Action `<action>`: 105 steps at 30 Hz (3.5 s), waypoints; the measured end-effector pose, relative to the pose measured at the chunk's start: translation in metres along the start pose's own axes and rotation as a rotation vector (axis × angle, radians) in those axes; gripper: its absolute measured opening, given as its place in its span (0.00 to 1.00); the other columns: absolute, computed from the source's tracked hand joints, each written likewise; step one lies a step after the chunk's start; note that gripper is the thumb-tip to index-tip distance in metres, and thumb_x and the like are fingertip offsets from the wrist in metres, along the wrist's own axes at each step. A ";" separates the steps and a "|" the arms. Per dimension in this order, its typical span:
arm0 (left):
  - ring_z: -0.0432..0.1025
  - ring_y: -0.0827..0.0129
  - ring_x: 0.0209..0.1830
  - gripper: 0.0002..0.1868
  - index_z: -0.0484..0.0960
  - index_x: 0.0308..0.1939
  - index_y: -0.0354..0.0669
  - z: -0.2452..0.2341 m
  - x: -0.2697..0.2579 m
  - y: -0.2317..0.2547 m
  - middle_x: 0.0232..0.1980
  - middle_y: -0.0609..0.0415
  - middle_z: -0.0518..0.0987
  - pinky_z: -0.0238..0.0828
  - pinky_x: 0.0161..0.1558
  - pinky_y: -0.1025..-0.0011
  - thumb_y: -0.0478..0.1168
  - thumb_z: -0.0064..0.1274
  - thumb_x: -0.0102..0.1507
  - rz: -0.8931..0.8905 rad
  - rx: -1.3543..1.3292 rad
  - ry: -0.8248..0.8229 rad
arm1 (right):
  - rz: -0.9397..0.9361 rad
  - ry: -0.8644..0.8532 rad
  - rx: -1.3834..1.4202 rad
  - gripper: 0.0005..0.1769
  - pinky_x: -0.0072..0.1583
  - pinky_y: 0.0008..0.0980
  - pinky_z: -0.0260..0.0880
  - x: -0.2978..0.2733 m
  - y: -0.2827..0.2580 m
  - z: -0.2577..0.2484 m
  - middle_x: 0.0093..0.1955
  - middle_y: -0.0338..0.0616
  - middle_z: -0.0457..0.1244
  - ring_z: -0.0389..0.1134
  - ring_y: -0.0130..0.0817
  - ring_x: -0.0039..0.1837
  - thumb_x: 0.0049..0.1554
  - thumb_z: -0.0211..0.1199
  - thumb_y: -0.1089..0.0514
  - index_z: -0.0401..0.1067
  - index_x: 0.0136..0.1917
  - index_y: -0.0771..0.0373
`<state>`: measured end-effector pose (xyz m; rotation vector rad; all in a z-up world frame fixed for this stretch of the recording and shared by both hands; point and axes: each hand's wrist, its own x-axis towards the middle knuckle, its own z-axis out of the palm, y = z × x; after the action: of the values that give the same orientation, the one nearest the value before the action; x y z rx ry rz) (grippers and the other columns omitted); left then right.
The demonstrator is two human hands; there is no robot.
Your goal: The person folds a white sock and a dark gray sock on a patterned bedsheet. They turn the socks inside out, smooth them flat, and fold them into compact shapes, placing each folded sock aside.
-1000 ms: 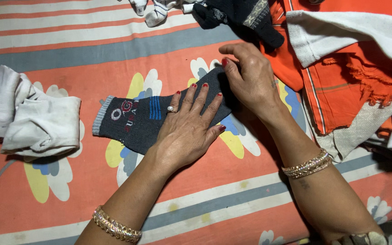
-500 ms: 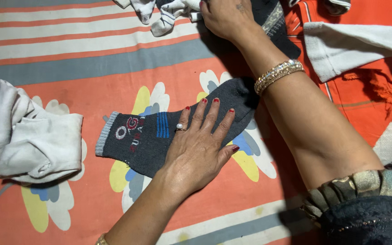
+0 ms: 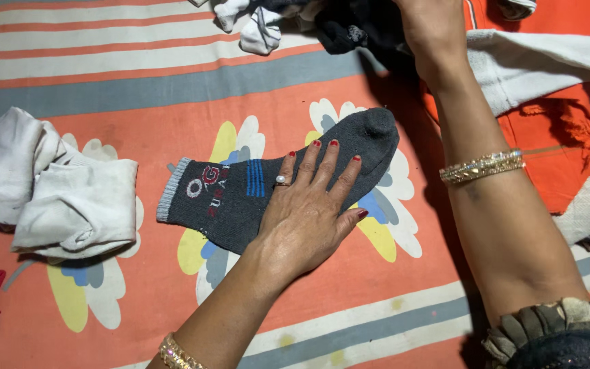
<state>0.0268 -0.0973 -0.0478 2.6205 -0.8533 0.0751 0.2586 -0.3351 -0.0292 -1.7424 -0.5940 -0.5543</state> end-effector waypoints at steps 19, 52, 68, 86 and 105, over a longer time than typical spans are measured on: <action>0.45 0.39 0.78 0.37 0.61 0.74 0.42 -0.005 -0.001 0.000 0.76 0.32 0.56 0.38 0.72 0.40 0.59 0.43 0.67 0.016 -0.010 -0.002 | 0.598 0.009 0.496 0.21 0.51 0.21 0.73 -0.065 -0.058 0.033 0.50 0.30 0.67 0.68 0.17 0.50 0.64 0.64 0.57 0.71 0.70 0.59; 0.76 0.71 0.55 0.26 0.80 0.50 0.32 -0.048 -0.008 -0.048 0.54 0.48 0.80 0.76 0.64 0.72 0.17 0.36 0.52 -0.112 -1.281 0.609 | 0.656 -0.214 0.627 0.33 0.51 0.29 0.81 -0.086 -0.134 0.031 0.57 0.41 0.67 0.73 0.24 0.56 0.59 0.66 0.54 0.58 0.73 0.61; 0.78 0.58 0.51 0.26 0.73 0.52 0.41 -0.047 -0.013 -0.066 0.52 0.45 0.79 0.81 0.58 0.62 0.17 0.34 0.55 -0.110 -2.057 0.705 | 0.744 -0.530 0.317 0.25 0.55 0.34 0.75 -0.084 -0.152 0.024 0.56 0.39 0.69 0.71 0.26 0.54 0.63 0.58 0.47 0.67 0.67 0.63; 0.74 0.73 0.44 0.10 0.75 0.55 0.35 -0.051 -0.010 -0.078 0.48 0.50 0.80 0.75 0.47 0.78 0.27 0.46 0.71 -0.178 -1.420 1.020 | 0.716 -0.174 0.532 0.04 0.34 0.16 0.62 -0.083 -0.132 0.017 0.35 0.28 0.63 0.58 0.12 0.30 0.63 0.63 0.62 0.71 0.51 0.64; 0.77 0.81 0.43 0.10 0.76 0.51 0.35 -0.036 -0.009 -0.028 0.45 0.55 0.79 0.79 0.45 0.82 0.34 0.58 0.68 -0.177 -1.343 0.485 | 0.479 -0.660 0.411 0.12 0.44 0.18 0.68 -0.098 -0.151 0.052 0.41 0.32 0.66 0.66 0.16 0.43 0.56 0.74 0.59 0.73 0.48 0.63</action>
<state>0.0375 -0.0581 -0.0252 1.2993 -0.2733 0.0541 0.0892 -0.2621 0.0061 -1.5704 -0.6511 0.4741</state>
